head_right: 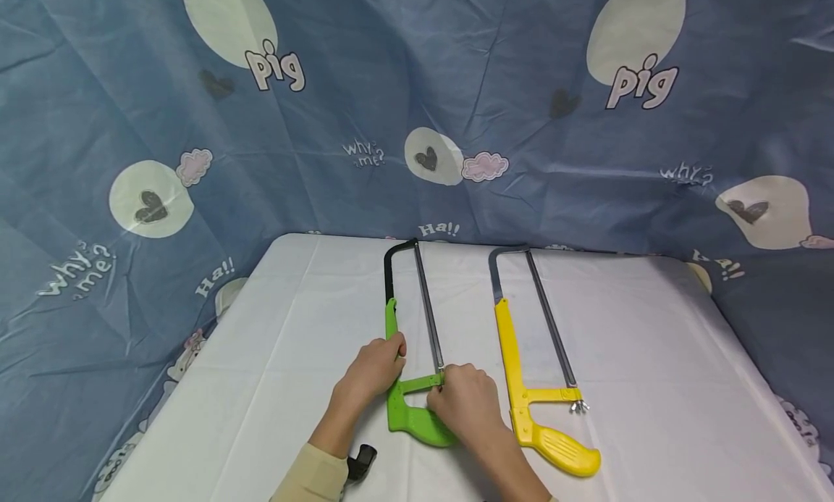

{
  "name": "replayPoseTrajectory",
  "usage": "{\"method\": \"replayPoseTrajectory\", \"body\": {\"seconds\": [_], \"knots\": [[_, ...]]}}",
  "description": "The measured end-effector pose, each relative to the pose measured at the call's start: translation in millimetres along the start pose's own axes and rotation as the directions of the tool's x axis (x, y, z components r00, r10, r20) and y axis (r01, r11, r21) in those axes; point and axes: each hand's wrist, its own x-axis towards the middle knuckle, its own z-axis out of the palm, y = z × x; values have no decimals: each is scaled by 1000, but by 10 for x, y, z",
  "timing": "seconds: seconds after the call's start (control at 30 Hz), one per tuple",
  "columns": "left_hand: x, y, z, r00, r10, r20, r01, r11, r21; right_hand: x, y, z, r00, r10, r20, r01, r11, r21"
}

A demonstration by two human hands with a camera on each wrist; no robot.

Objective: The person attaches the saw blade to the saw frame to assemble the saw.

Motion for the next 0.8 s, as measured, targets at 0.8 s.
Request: {"method": "replayPoseTrajectory", "body": {"seconds": [0.8], "knots": [[5, 8, -13, 1000, -15, 19, 15, 1000, -1, 46, 223, 2, 955, 179, 237, -275, 832, 481]]}}
